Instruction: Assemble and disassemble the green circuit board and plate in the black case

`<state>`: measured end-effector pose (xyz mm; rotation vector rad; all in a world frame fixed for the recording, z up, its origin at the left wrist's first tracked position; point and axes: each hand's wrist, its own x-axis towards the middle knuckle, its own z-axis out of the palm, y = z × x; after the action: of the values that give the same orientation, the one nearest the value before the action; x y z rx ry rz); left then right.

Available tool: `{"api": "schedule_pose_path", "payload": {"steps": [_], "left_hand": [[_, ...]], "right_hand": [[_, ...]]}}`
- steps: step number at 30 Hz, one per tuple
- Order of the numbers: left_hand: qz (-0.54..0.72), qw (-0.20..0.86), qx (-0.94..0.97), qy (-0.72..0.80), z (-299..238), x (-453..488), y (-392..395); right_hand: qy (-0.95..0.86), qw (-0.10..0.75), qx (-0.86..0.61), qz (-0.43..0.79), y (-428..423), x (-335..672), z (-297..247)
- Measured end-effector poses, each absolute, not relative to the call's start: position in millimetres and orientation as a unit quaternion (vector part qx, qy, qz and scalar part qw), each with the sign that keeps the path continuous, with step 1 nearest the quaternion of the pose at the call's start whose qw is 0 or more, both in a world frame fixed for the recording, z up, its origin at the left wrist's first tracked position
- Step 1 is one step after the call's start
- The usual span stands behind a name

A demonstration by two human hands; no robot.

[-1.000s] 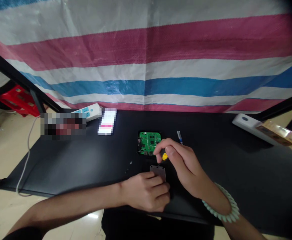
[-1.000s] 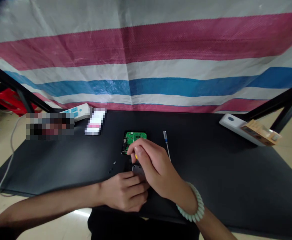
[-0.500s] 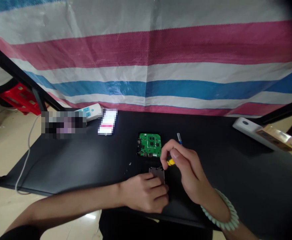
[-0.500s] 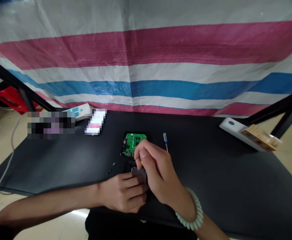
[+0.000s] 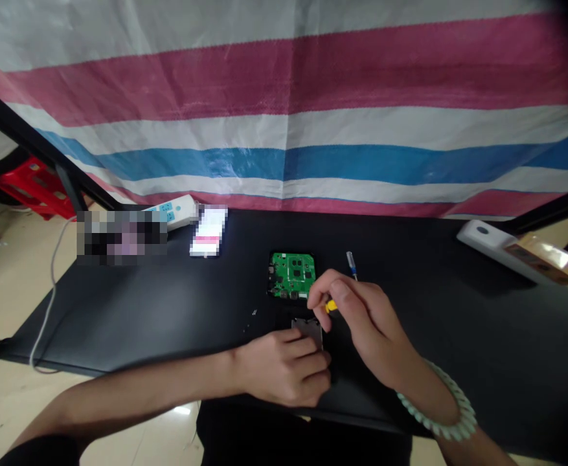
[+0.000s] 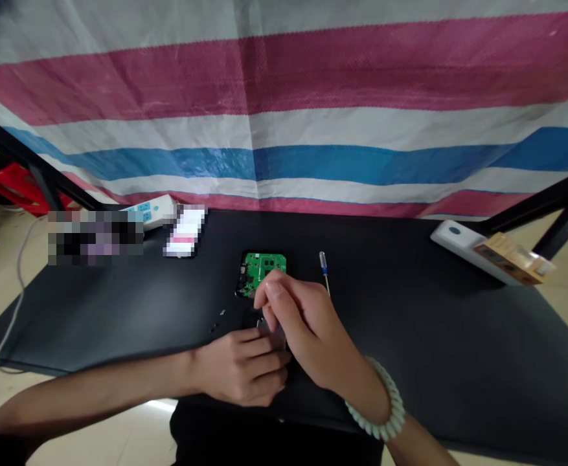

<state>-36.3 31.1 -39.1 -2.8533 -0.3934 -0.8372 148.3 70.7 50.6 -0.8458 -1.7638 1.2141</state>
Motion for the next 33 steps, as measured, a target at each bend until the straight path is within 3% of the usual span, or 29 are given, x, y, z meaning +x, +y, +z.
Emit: {"api": "schedule_pose_path", "payload": {"steps": [9, 21, 33], "left_hand": [[-0.279, 0.056, -0.95, -0.132, -34.5, -36.7, 31.0], [-0.287, 0.042, -0.946, -0.142, -35.2, -34.5, 30.9], [-0.293, 0.046, -0.945, -0.138, -39.7, -34.3, 29.5]], "right_hand": [[-0.692, 0.464, -0.337, 0.438, 71.8, 145.6, 48.7], [-0.728, 0.463, -0.357, 0.359, 73.2, 149.7, 54.5], [-0.737, 0.329, -0.322, 0.494, 71.3, 150.5, 58.0]]}}
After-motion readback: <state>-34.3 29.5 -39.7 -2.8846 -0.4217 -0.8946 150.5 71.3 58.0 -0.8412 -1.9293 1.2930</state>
